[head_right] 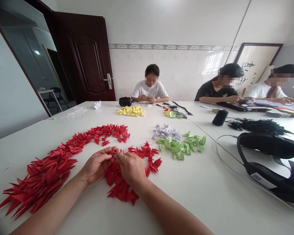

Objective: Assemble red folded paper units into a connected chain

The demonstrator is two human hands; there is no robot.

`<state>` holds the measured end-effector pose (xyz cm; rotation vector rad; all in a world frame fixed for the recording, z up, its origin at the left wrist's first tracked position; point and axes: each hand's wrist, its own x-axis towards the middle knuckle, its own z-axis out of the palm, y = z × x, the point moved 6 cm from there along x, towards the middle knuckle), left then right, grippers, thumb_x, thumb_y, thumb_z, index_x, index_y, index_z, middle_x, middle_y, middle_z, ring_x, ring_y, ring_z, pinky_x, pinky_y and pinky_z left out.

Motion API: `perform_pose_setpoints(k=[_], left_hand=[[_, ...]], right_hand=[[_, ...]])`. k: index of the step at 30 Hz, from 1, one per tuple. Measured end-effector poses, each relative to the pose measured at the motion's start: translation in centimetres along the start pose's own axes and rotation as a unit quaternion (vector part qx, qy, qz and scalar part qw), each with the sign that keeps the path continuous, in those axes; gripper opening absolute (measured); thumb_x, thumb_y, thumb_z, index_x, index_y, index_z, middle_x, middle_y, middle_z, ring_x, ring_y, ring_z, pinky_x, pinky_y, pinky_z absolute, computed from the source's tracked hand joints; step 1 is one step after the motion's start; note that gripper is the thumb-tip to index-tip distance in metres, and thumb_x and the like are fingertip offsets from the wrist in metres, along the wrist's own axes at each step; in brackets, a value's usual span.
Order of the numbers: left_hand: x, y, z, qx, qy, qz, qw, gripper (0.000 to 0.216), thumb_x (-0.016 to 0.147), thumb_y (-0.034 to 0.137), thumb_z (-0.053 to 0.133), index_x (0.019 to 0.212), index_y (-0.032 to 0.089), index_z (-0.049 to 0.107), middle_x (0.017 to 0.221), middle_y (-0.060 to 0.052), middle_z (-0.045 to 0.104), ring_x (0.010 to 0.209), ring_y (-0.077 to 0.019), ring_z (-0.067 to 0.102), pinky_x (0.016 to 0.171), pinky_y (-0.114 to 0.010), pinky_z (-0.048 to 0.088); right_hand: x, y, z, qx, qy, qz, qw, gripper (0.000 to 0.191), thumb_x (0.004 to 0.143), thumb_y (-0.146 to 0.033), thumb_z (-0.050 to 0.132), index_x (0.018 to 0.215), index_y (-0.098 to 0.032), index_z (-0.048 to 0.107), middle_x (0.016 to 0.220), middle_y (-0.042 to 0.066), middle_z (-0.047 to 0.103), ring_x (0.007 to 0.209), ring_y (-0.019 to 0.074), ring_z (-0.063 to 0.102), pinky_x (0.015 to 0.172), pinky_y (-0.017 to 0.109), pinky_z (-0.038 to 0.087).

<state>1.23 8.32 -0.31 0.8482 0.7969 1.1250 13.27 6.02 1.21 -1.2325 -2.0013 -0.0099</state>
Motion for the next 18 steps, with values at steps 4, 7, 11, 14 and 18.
perform_pose_setpoints(k=[4, 7, 11, 14, 18], left_hand=[[0.1, 0.0, -0.1, 0.001, -0.003, 0.004, 1.0, 0.025, 0.068, 0.002, 0.053, 0.087, 0.012, 0.065, 0.084, -0.006, 0.068, 0.068, -0.009, 0.061, 0.07, -0.018, 0.05], [0.2, -0.1, -0.3, -0.004, -0.008, 0.008, 1.0, 0.024, 0.069, 0.002, 0.052, 0.087, 0.013, 0.065, 0.084, -0.005, 0.067, 0.066, -0.0078, 0.06, 0.069, -0.018, 0.05], [0.2, 0.0, -0.4, -0.01, -0.008, 0.013, 1.0, 0.023, 0.07, 0.004, 0.054, 0.088, 0.015, 0.063, 0.084, -0.005, 0.066, 0.073, -0.0113, 0.062, 0.07, -0.021, 0.05], [0.5, 0.2, -1.0, -0.007, 0.021, 0.027, 0.999, 0.022, 0.068, 0.005, 0.057, 0.087, 0.016, 0.062, 0.084, -0.005, 0.066, 0.074, -0.0121, 0.062, 0.069, -0.022, 0.05], [0.8, 1.2, -3.0, 0.098, 0.124, 0.106, 0.982, 0.019, 0.065, 0.016, 0.066, 0.083, 0.017, 0.062, 0.083, -0.003, 0.067, 0.087, -0.0157, 0.062, 0.079, -0.024, 0.047]], right_hand=[[0.0, 0.2, 0.1, 0.006, 0.0, 0.006, 1.0, 0.026, 0.089, -0.031, 0.043, 0.102, -0.027, 0.064, 0.068, 0.0, 0.062, 0.061, 0.0093, 0.055, 0.048, 0.019, 0.029], [0.0, 0.2, 0.2, 0.01, 0.001, 0.009, 1.0, 0.027, 0.089, -0.033, 0.043, 0.103, -0.027, 0.064, 0.069, 0.0, 0.062, 0.061, 0.0098, 0.055, 0.049, 0.018, 0.031], [0.0, 0.2, 0.1, 0.011, -0.008, 0.014, 1.0, 0.027, 0.088, -0.032, 0.043, 0.106, -0.028, 0.063, 0.072, 0.0, 0.063, 0.062, 0.0102, 0.056, 0.049, 0.018, 0.032], [0.0, 0.1, 0.1, 0.014, -0.01, 0.014, 1.0, 0.027, 0.087, -0.032, 0.045, 0.108, -0.027, 0.061, 0.075, 0.001, 0.064, 0.064, 0.0108, 0.057, 0.05, 0.018, 0.033], [0.2, 0.2, 0.0, 0.026, 0.003, 0.018, 1.0, 0.025, 0.087, -0.03, 0.045, 0.104, -0.025, 0.062, 0.077, 0.002, 0.065, 0.067, 0.0116, 0.058, 0.055, 0.018, 0.038]])
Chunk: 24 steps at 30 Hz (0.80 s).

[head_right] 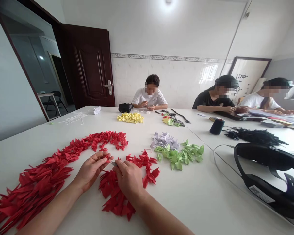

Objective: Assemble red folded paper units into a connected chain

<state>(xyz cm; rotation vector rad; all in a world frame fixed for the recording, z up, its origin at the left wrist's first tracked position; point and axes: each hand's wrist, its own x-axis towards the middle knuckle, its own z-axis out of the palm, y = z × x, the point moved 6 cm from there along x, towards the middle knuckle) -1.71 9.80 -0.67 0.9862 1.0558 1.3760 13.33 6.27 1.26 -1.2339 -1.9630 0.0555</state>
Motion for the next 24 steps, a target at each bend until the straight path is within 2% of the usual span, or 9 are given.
perform_pose_setpoints(k=[2, 4, 8, 10, 13, 16, 18, 21, 24], left_hand=[[0.2, 0.4, -0.7, 0.126, 0.029, 0.055, 0.99, 0.023, 0.062, 0.025, 0.07, 0.084, 0.018, 0.065, 0.087, -0.004, 0.067, 0.09, -0.0181, 0.061, 0.081, -0.026, 0.046], [0.2, 0.6, -0.6, 0.223, 0.021, 0.092, 0.97, 0.027, 0.061, 0.032, 0.07, 0.085, 0.019, 0.067, 0.091, -0.005, 0.067, 0.092, -0.021, 0.06, 0.082, -0.027, 0.045], [0.0, 0.3, 0.4, 0.304, -0.053, 0.116, 0.944, 0.029, 0.065, 0.04, 0.065, 0.086, 0.021, 0.067, 0.095, -0.006, 0.066, 0.094, -0.0239, 0.058, 0.083, -0.031, 0.045], [0.2, 0.4, 0.4, 0.354, -0.056, 0.142, 0.923, 0.027, 0.068, 0.042, 0.061, 0.085, 0.021, 0.067, 0.098, -0.005, 0.065, 0.099, -0.0242, 0.056, 0.088, -0.032, 0.042], [1.5, 1.3, -0.8, 0.437, 0.005, 0.212, 0.874, 0.028, 0.072, 0.04, 0.056, 0.089, 0.02, 0.065, 0.108, -0.008, 0.061, 0.108, -0.0255, 0.05, 0.096, -0.034, 0.036], [3.3, 2.1, -2.5, 0.492, 0.078, 0.272, 0.823, 0.038, 0.075, 0.037, 0.051, 0.106, 0.016, 0.058, 0.118, -0.013, 0.054, 0.113, -0.0277, 0.047, 0.098, -0.036, 0.033], [4.5, 2.0, -3.3, 0.52, 0.095, 0.276, 0.803, 0.045, 0.073, 0.035, 0.051, 0.114, 0.016, 0.053, 0.12, -0.013, 0.054, 0.114, -0.0291, 0.047, 0.097, -0.037, 0.034], [5.9, 1.4, -3.5, 0.575, 0.089, 0.266, 0.768, 0.054, 0.072, 0.032, 0.05, 0.123, 0.015, 0.046, 0.125, -0.013, 0.051, 0.114, -0.0305, 0.046, 0.097, -0.038, 0.034], [7.0, 0.8, -3.5, 0.643, 0.096, 0.212, 0.73, 0.058, 0.076, 0.033, 0.042, 0.129, 0.01, 0.04, 0.127, -0.016, 0.049, 0.115, -0.0334, 0.044, 0.096, -0.043, 0.034]], right_hand=[[0.1, 0.0, 0.0, 0.004, 0.004, 0.003, 1.0, 0.025, 0.086, -0.029, 0.046, 0.104, -0.024, 0.061, 0.077, 0.002, 0.065, 0.069, 0.0122, 0.059, 0.058, 0.019, 0.04], [0.1, 0.1, -0.1, 0.004, 0.006, 0.009, 1.0, 0.024, 0.085, -0.03, 0.047, 0.105, -0.024, 0.06, 0.078, 0.002, 0.065, 0.069, 0.0125, 0.059, 0.059, 0.019, 0.04], [0.1, 0.1, -0.1, -0.005, 0.006, 0.013, 1.0, 0.023, 0.085, -0.031, 0.047, 0.104, -0.026, 0.059, 0.08, 0.0, 0.065, 0.072, 0.0128, 0.059, 0.059, 0.019, 0.04], [0.1, 0.0, -0.1, -0.006, 0.006, 0.01, 1.0, 0.023, 0.085, -0.031, 0.047, 0.105, -0.026, 0.058, 0.081, 0.0, 0.065, 0.073, 0.0131, 0.059, 0.061, 0.019, 0.04], [0.1, -0.1, -0.1, -0.008, 0.002, 0.007, 1.0, 0.023, 0.085, -0.031, 0.047, 0.104, -0.025, 0.057, 0.08, -0.001, 0.064, 0.073, 0.0125, 0.058, 0.06, 0.019, 0.039], [0.1, -0.2, -0.2, -0.018, 0.002, 0.009, 1.0, 0.023, 0.085, -0.034, 0.046, 0.104, -0.025, 0.057, 0.079, -0.001, 0.063, 0.071, 0.0122, 0.057, 0.058, 0.019, 0.038], [0.2, -0.3, -0.2, -0.028, -0.001, 0.01, 1.0, 0.024, 0.085, -0.035, 0.045, 0.104, -0.026, 0.057, 0.078, -0.001, 0.063, 0.07, 0.0124, 0.057, 0.056, 0.02, 0.038], [0.2, -0.3, -0.2, -0.037, -0.01, 0.01, 0.999, 0.025, 0.083, -0.035, 0.047, 0.103, -0.025, 0.057, 0.078, 0.0, 0.063, 0.07, 0.0127, 0.057, 0.056, 0.02, 0.038], [0.1, -0.3, -0.1, -0.032, -0.008, 0.013, 0.999, 0.024, 0.083, -0.035, 0.047, 0.102, -0.025, 0.058, 0.078, 0.0, 0.064, 0.07, 0.0134, 0.058, 0.056, 0.021, 0.038]])
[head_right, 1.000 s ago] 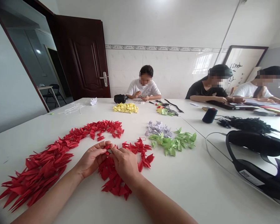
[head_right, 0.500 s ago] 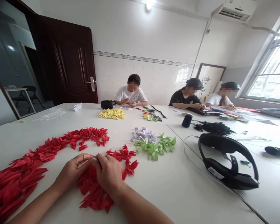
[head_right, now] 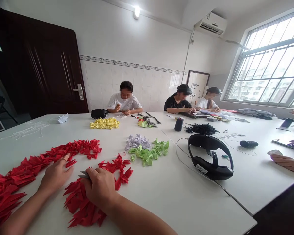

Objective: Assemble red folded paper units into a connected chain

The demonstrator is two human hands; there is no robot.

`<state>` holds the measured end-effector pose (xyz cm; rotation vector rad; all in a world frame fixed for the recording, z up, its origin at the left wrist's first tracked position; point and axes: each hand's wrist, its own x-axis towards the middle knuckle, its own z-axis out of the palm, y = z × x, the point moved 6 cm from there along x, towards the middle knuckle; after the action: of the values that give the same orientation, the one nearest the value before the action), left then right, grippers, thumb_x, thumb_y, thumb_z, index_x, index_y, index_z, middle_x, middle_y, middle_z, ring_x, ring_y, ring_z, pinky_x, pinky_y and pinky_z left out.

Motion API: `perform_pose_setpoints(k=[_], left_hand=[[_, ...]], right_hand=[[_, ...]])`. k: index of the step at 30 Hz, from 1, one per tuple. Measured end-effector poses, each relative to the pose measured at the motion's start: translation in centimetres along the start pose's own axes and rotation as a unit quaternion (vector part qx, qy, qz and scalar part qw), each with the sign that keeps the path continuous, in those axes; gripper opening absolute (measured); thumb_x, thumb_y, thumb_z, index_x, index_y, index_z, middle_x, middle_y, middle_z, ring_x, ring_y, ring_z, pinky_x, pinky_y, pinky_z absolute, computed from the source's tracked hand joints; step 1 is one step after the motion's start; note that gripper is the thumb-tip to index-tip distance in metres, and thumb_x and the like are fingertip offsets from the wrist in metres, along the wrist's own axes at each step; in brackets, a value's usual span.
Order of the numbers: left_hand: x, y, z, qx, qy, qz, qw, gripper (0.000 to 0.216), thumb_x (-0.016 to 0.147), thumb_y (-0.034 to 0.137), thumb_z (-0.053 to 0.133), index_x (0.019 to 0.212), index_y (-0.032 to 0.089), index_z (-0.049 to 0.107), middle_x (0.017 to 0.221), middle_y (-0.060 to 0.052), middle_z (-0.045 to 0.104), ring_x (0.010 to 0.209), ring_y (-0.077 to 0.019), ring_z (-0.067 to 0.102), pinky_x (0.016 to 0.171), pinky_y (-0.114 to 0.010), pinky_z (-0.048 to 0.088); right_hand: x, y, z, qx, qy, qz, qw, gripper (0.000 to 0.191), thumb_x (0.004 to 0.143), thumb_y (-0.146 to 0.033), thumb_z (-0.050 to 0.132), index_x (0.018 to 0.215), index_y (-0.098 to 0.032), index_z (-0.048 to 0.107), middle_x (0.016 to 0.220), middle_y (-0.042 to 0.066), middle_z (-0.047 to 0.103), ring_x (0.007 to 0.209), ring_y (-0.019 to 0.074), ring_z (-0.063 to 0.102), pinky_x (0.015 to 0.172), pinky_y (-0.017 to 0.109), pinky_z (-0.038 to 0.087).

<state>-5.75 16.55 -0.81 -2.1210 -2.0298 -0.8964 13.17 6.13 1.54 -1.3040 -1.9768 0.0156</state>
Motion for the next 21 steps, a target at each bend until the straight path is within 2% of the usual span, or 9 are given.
perform_pose_setpoints(k=[4, 7, 10, 14, 17, 21], left_hand=[[0.5, -0.6, 0.3, 0.051, -0.032, -0.056, 0.997, 0.059, 0.078, 0.038, 0.039, 0.132, 0.014, 0.038, 0.121, -0.015, 0.055, 0.113, -0.0376, 0.043, 0.085, -0.048, 0.039], [0.6, -0.7, 0.3, 0.053, -0.041, -0.059, 0.996, 0.054, 0.078, 0.038, 0.038, 0.127, 0.016, 0.045, 0.115, -0.014, 0.059, 0.108, -0.0367, 0.047, 0.08, -0.047, 0.042], [0.6, -0.3, 0.3, 0.055, -0.041, -0.036, 0.997, 0.053, 0.078, 0.038, 0.038, 0.126, 0.018, 0.046, 0.12, -0.013, 0.056, 0.108, -0.0357, 0.047, 0.081, -0.047, 0.042], [1.1, 0.7, 1.2, 0.064, -0.07, 0.034, 0.995, 0.052, 0.079, 0.038, 0.035, 0.129, 0.024, 0.043, 0.132, -0.005, 0.046, 0.122, -0.0334, 0.034, 0.092, -0.049, 0.035], [1.5, 0.6, 2.1, 0.065, -0.094, 0.056, 0.992, 0.048, 0.079, 0.039, 0.035, 0.123, 0.027, 0.05, 0.13, -0.001, 0.049, 0.124, -0.0318, 0.033, 0.095, -0.049, 0.032], [2.0, 0.1, 2.2, 0.057, -0.059, 0.072, 0.994, 0.045, 0.078, 0.041, 0.037, 0.112, 0.023, 0.059, 0.121, -0.007, 0.056, 0.115, -0.031, 0.043, 0.09, -0.045, 0.037]], right_hand=[[-0.2, 0.0, -0.1, 0.007, 0.009, 0.0, 1.0, 0.022, 0.082, -0.036, 0.048, 0.098, -0.026, 0.059, 0.077, -0.001, 0.064, 0.069, 0.0139, 0.057, 0.054, 0.021, 0.037], [-0.1, 0.0, -0.1, 0.008, 0.009, -0.002, 1.0, 0.021, 0.082, -0.034, 0.048, 0.097, -0.026, 0.059, 0.076, -0.001, 0.064, 0.067, 0.0136, 0.057, 0.054, 0.022, 0.036], [0.0, 0.1, -0.1, 0.011, 0.009, -0.001, 1.0, 0.021, 0.081, -0.033, 0.049, 0.098, -0.026, 0.059, 0.077, -0.001, 0.064, 0.067, 0.0132, 0.057, 0.055, 0.021, 0.037], [0.0, 0.1, 0.0, 0.018, 0.013, -0.003, 1.0, 0.024, 0.081, -0.035, 0.05, 0.101, -0.026, 0.059, 0.081, -0.001, 0.065, 0.07, 0.0137, 0.058, 0.057, 0.022, 0.039], [0.0, 0.2, 0.1, 0.02, 0.013, -0.003, 1.0, 0.024, 0.081, -0.036, 0.049, 0.102, -0.027, 0.059, 0.08, -0.001, 0.065, 0.071, 0.0138, 0.059, 0.058, 0.022, 0.04], [0.0, 0.3, 0.2, 0.02, 0.011, 0.0, 1.0, 0.024, 0.081, -0.036, 0.049, 0.102, -0.027, 0.058, 0.081, -0.001, 0.065, 0.07, 0.0138, 0.059, 0.059, 0.022, 0.041]])
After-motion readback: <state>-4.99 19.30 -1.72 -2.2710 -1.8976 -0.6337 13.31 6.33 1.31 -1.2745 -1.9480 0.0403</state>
